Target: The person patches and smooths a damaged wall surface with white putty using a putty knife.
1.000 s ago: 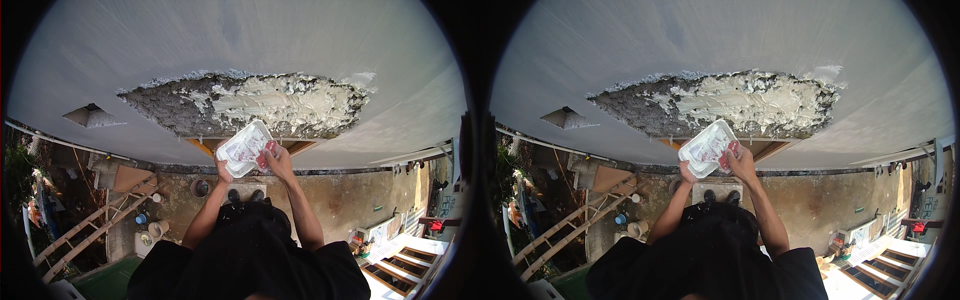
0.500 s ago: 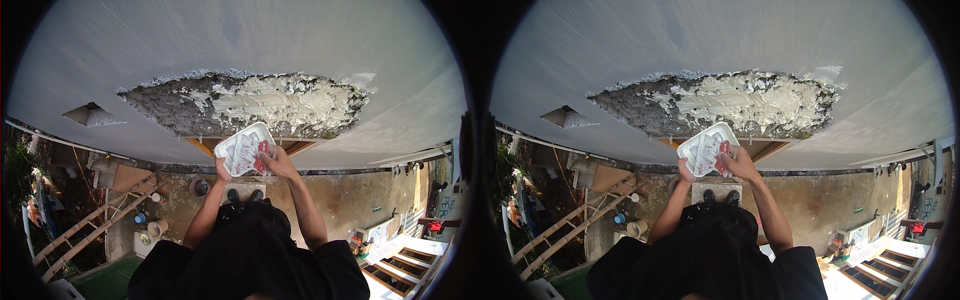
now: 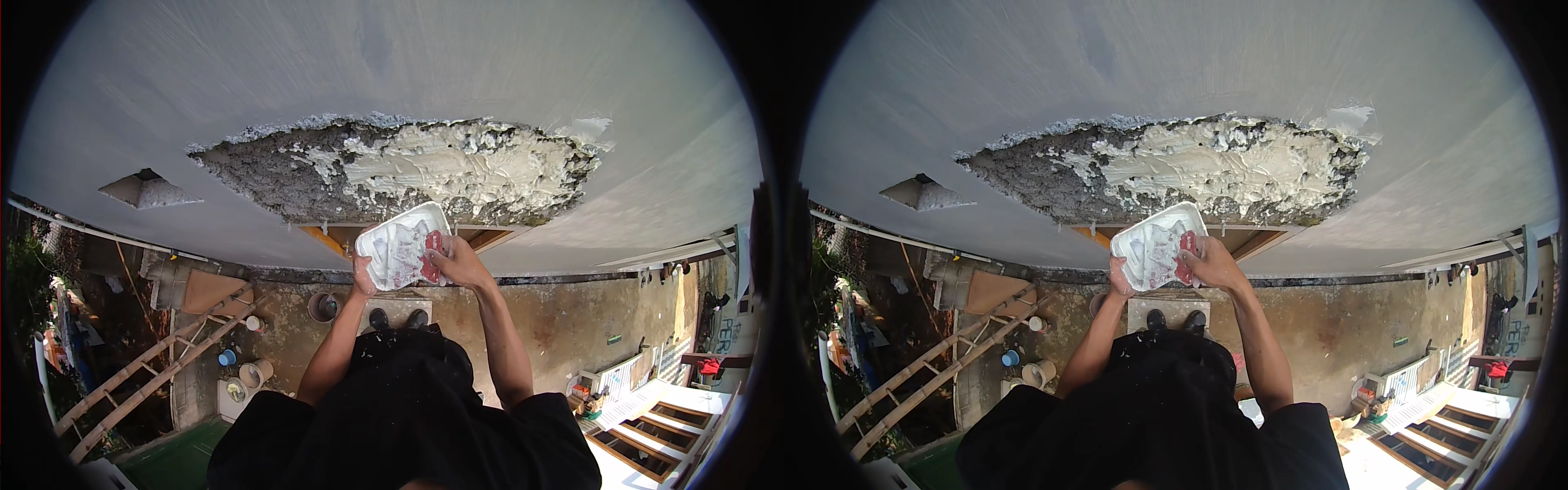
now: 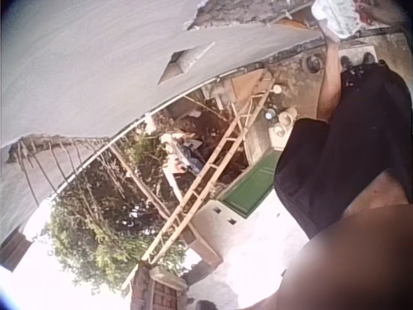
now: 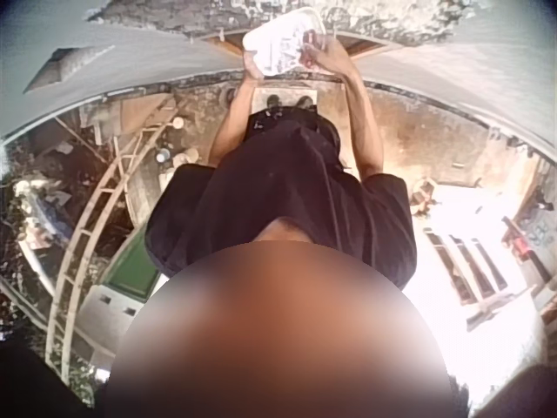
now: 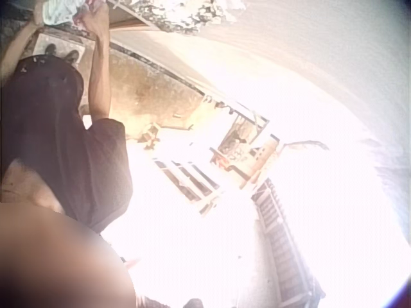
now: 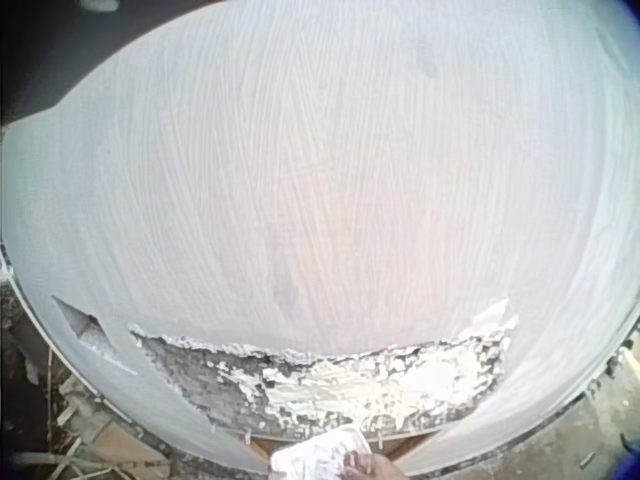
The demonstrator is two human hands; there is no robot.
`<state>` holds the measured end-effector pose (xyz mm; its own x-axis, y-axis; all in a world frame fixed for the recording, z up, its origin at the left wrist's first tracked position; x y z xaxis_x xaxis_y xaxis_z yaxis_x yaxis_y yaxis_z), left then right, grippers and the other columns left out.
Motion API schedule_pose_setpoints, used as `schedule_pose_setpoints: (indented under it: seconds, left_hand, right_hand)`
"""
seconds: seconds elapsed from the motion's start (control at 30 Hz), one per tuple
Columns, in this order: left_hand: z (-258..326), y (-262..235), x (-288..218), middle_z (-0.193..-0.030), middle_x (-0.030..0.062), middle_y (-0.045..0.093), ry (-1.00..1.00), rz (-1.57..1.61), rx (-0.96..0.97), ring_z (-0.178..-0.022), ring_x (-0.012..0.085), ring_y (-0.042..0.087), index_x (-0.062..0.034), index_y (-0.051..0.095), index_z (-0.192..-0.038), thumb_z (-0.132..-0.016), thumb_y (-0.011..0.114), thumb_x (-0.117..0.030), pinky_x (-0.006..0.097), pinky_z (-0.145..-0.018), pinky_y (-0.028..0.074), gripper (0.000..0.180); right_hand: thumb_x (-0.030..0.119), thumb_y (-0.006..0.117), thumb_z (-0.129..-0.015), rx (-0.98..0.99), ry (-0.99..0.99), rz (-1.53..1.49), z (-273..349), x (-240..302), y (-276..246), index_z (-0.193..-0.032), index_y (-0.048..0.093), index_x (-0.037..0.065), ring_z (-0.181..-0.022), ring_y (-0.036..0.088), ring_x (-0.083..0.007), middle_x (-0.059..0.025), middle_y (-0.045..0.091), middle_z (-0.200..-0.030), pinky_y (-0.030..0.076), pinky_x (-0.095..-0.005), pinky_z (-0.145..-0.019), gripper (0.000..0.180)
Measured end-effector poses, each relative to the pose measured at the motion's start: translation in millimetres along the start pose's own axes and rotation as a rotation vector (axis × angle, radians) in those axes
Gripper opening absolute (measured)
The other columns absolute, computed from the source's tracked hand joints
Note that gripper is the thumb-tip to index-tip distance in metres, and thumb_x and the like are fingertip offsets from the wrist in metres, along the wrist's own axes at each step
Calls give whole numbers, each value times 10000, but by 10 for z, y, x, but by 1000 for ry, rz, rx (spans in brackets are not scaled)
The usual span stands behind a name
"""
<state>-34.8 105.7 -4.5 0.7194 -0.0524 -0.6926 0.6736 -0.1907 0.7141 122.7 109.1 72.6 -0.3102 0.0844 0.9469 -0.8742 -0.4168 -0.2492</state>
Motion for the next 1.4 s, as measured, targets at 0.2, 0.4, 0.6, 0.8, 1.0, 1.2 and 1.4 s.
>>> schedule_pose_setpoints:
  seconds: [0.2, 0.4, 0.6, 0.8, 1.0, 1.2, 1.4]
  left_hand:
    - [18, 68, -39, -1351, 210, 411, -42, 37, -17, -1235, 366, 436, -47, 266, -1394, -714, 464, -318, 501, -1031, 363, 759]
    - [59, 37, 21, -1295, 194, 461, -145, 95, -121, -1197, 329, 479, -20, 334, -1339, -711, 443, -273, 460, -1018, 392, 686]
    - [113, -2, 189, -1352, 202, 421, -286, 96, -190, -1217, 380, 449, -17, 308, -1377, -791, 390, -312, 512, -1037, 350, 662]
    - [132, -36, 229, -1319, 212, 451, -311, 89, -239, -1207, 375, 460, -8, 334, -1358, -815, 378, -293, 494, -1034, 359, 615]
    - [76, 102, 109, -1294, 199, 478, -224, 79, -111, -1175, 345, 495, -6, 359, -1336, -818, 386, -282, 464, -1017, 384, 588]
    - [95, 154, 23, -1288, 188, 491, -178, 13, -93, -1150, 330, 517, -1, 365, -1341, -816, 380, -301, 436, -951, 445, 605]
    - [122, -15, 191, -1303, 210, 474, -256, 77, -179, -1173, 356, 498, 1, 346, -1357, -795, 330, -345, 457, -957, 437, 660]
  right_hand:
    - [143, 554, -834, 91, -67, 18, -9, 232, 12, -773, 588, -22, -602, 499, -133, -90, 581, -637, 428, -334, -596, 179]
    - [162, 572, -819, 72, -150, 304, 81, 695, -243, -828, 596, -27, -637, 578, -339, -207, 596, -689, 453, -409, -652, 191]
    - [194, 578, -830, -35, -187, 817, 40, 976, -258, -777, 589, 8, -674, 588, -393, -213, 586, -666, 459, -457, -627, 194]
    - [147, 521, -836, 77, -294, 1181, 14, 1075, 155, -991, 634, 92, -780, 635, -304, -148, 654, -834, 504, -429, -655, 199]
    - [164, 512, -823, 71, -707, 1271, 259, 998, 603, -1047, 612, 130, -958, 616, -268, -120, 627, -1049, 523, -390, -702, 249]
    - [202, 447, -872, 151, -698, 1376, 360, 803, 612, -1171, 536, 169, -1033, 581, -227, -55, 602, -1136, 496, -374, -793, 314]
    - [219, 426, -890, 237, -646, 1391, 416, 687, 567, -1206, 505, 173, -1088, 554, -218, -37, 597, -1144, 454, -405, -862, 328]
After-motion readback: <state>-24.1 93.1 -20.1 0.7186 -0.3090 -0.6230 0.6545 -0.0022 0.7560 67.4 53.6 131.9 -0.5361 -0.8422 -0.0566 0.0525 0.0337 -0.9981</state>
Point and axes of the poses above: each hand's wrist, its own z-axis away from the middle knuckle, its own y-axis out of the palm, x = y × z, the point moved 10 cm from there along -z, towards the middle knuckle
